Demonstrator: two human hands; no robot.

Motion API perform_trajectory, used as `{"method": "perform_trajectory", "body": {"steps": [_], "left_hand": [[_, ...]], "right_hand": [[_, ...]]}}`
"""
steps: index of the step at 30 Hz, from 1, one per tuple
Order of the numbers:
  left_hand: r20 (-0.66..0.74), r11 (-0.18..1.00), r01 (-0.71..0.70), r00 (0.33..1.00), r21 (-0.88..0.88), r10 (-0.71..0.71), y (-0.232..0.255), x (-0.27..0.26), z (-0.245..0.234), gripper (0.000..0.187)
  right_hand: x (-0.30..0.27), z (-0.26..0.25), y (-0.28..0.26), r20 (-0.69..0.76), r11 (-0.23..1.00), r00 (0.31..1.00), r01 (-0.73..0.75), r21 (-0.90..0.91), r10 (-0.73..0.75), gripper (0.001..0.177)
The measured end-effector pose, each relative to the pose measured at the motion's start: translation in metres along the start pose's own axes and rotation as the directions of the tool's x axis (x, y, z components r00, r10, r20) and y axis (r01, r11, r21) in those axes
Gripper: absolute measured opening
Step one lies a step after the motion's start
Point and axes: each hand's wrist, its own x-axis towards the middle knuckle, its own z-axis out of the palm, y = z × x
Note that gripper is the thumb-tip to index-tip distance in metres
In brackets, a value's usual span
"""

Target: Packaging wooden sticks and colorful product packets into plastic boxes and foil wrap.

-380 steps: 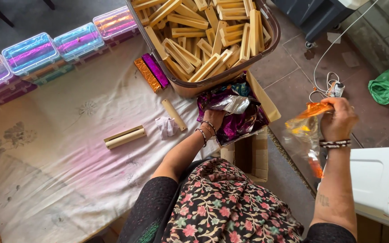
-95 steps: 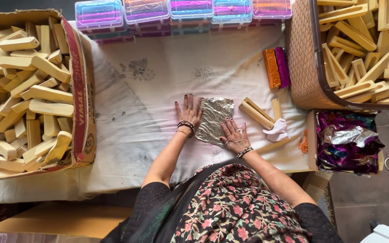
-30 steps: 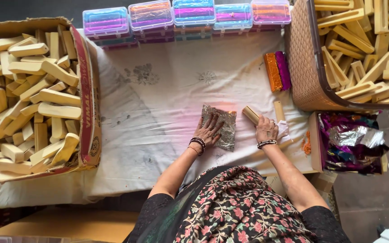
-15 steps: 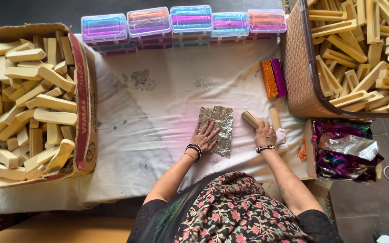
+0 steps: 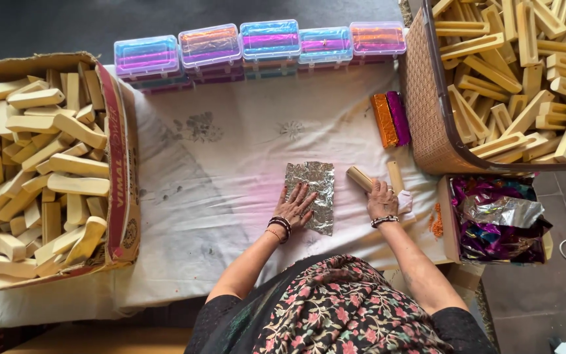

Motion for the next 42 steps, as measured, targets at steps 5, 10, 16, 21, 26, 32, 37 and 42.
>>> {"method": "perform_trajectory", "body": {"steps": [5, 10, 16, 21, 26, 32, 37, 42], "left_hand": [[-0.013, 1.0, -0.001, 1.0, 0.01, 0.002, 0.0, 0.001, -0.001, 0.065], [-0.008, 1.0, -0.001, 1.0, 0.013, 0.001, 0.0, 0.001, 0.009, 0.065], [-0.009, 0.996, 0.001, 1.0, 0.085, 0.0, 0.0, 0.004, 0.017, 0.065], [-0.015, 0.995, 0.099, 0.995, -0.018, -0.1, 0.015, 0.011, 0.006, 0.063], [-0.077, 0.992, 0.124, 0.989, -0.004, -0.124, 0.015, 0.023, 0.02, 0.065], [-0.131, 0.939, 0.127, 0.987, 0.32, -0.089, 0.007, 0.036, 0.041, 0.08], [-0.095, 0.991, 0.107, 0.991, 0.079, -0.099, 0.014, 0.039, 0.034, 0.076], [-0.183, 0.98, 0.181, 0.964, -0.087, -0.194, 0.042, 0.034, -0.024, 0.067]], "right_hand": [[-0.001, 0.01, 0.003, -0.04, 1.0, 0.999, 0.025, -0.012, -0.025, 0.048], [0.0, 0.015, 0.005, -0.036, 0.999, 0.999, 0.019, -0.043, -0.021, 0.043], [0.001, 0.005, 0.002, -0.048, 1.0, 0.999, 0.007, 0.011, -0.006, 0.046], [0.032, 0.029, 0.022, -0.075, 0.896, 0.993, -0.045, 0.442, 0.087, 0.041], [0.037, -0.021, -0.009, -0.107, 0.654, 0.978, -0.036, 0.755, 0.178, 0.052], [0.019, 0.019, 0.001, -0.147, 0.666, 0.974, -0.006, 0.746, 0.174, 0.062], [0.01, 0.017, 0.01, -0.2, 0.629, 0.964, 0.047, 0.776, 0.175, 0.059], [0.008, -0.004, 0.006, -0.12, 0.737, 0.986, -0.004, 0.675, 0.116, 0.057]]}}
